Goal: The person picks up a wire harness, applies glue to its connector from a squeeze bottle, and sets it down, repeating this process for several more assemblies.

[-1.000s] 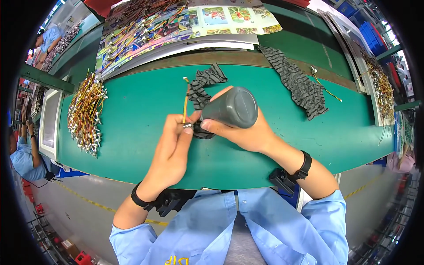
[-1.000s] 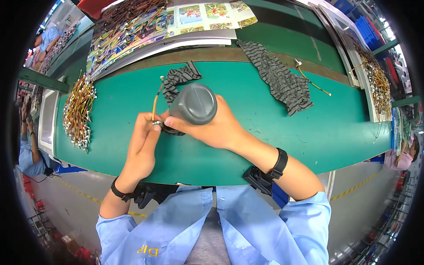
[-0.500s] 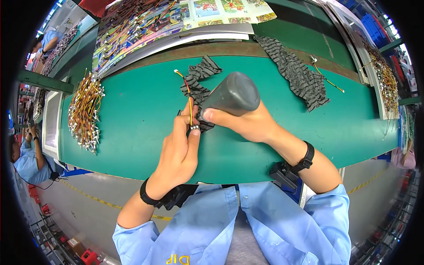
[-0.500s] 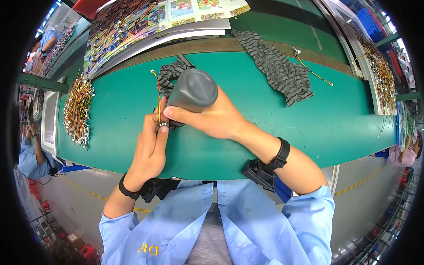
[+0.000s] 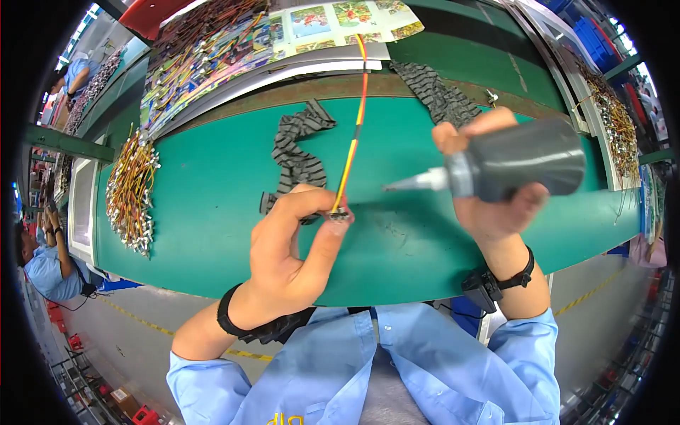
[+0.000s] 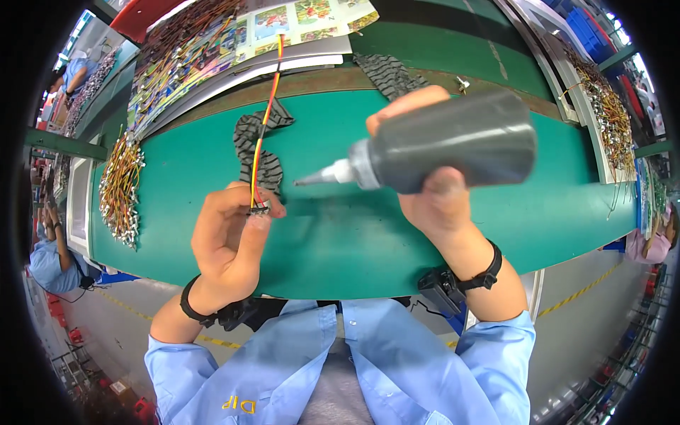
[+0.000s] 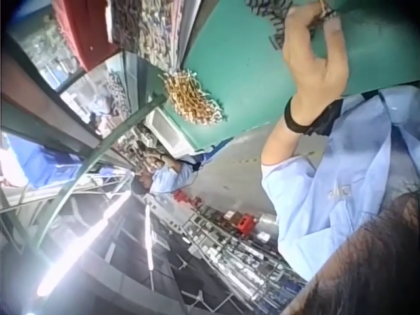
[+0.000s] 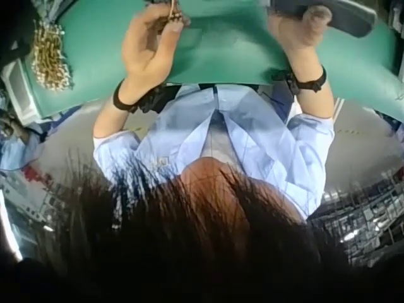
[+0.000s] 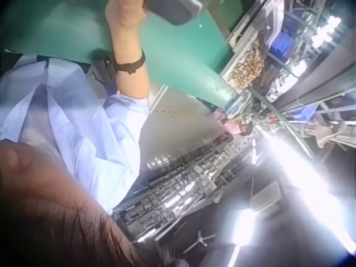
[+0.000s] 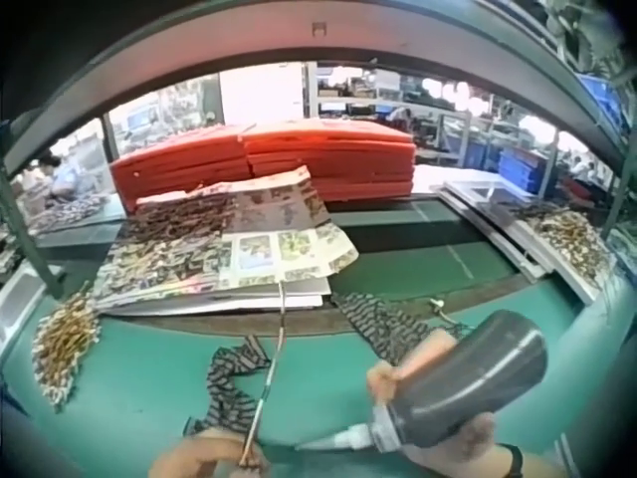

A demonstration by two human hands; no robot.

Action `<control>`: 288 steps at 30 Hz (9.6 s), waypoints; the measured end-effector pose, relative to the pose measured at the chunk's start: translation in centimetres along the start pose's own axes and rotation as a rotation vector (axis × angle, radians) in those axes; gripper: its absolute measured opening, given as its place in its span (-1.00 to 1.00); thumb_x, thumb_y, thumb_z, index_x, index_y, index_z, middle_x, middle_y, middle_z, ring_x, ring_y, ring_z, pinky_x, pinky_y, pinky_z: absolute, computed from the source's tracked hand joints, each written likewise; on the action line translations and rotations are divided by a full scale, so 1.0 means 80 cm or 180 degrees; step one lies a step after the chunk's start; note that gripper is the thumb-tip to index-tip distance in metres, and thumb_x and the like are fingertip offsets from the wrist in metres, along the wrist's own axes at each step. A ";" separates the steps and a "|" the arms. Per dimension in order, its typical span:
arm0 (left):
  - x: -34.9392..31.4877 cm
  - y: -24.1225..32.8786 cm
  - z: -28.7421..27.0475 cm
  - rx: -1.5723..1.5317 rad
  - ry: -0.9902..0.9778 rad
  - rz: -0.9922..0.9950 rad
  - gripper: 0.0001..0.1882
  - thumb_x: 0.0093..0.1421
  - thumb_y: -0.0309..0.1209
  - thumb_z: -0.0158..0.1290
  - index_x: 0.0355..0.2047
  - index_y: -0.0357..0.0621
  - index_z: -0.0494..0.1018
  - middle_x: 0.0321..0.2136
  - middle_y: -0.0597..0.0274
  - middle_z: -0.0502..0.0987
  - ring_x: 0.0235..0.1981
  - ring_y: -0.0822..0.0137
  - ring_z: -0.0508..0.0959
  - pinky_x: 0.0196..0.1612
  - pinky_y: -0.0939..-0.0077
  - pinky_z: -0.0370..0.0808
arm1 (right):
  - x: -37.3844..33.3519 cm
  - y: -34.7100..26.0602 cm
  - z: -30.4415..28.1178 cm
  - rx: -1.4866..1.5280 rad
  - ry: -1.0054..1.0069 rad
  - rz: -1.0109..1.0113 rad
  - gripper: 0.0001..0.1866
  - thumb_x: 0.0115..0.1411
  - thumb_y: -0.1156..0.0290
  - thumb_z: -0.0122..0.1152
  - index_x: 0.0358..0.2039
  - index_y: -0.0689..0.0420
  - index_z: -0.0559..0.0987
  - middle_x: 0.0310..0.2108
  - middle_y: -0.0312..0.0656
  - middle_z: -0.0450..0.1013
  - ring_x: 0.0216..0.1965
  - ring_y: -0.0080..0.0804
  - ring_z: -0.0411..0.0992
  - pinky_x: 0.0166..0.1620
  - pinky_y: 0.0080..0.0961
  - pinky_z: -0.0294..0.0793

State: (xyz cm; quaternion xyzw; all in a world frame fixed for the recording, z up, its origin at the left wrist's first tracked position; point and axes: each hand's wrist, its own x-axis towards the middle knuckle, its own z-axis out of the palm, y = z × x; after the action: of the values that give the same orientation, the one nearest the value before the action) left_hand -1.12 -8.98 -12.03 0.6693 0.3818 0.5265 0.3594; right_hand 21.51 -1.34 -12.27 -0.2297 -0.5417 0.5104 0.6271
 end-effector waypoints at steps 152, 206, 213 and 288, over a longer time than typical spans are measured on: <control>0.064 0.002 -0.022 0.0428 -0.0380 0.0512 -0.77 0.08 -0.71 0.02 -0.22 -0.34 0.39 -0.32 0.01 0.51 -0.38 0.28 0.51 -0.29 0.44 0.46 | 0.007 -0.016 -0.003 0.1526 0.1828 0.1540 -0.21 0.05 -0.52 -0.12 -0.44 0.11 0.42 -0.85 -0.34 0.14 -0.86 -0.54 -0.02 -0.26 -0.55 0.31; 0.315 -0.084 0.242 0.2203 -0.2545 0.1581 -0.75 0.03 -0.62 -0.05 -0.25 -0.22 0.48 -0.31 0.02 0.50 -0.17 -0.03 0.48 -0.12 0.16 0.44 | -0.026 -0.164 -0.162 0.2401 0.1999 -0.1001 -0.23 0.13 -0.40 -0.05 -0.40 0.22 0.47 -0.80 -0.35 -0.01 -0.76 -0.57 -0.11 -0.23 -0.48 0.19; 0.341 -0.116 0.250 0.2189 -0.3128 0.1360 -0.73 0.03 -0.57 0.01 -0.22 -0.20 0.51 -0.27 0.04 0.49 -0.14 0.02 0.48 -0.10 0.21 0.45 | -0.055 -0.150 -0.206 0.2530 0.2448 -0.0456 -0.23 0.13 -0.41 -0.07 -0.39 0.21 0.45 -0.82 -0.32 0.03 -0.78 -0.55 -0.09 -0.22 -0.47 0.22; 0.036 -0.069 0.031 -0.1038 -0.0339 0.0512 -0.78 0.14 -0.59 -0.01 -0.21 -0.38 0.28 -0.59 0.03 0.44 -0.65 0.31 0.41 -0.58 0.43 0.32 | -0.004 0.003 0.002 -0.0414 -0.0722 -0.0847 -0.22 -0.07 -0.12 0.44 -0.15 0.24 0.29 -0.67 -0.31 0.30 -0.67 -0.45 0.27 -0.34 -0.23 0.36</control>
State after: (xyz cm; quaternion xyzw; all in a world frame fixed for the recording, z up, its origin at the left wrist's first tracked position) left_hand 1.00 -4.12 -16.15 0.6575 0.2171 0.5722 0.4395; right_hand 21.34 -1.57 -12.56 -0.1371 -0.6664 0.4095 0.6078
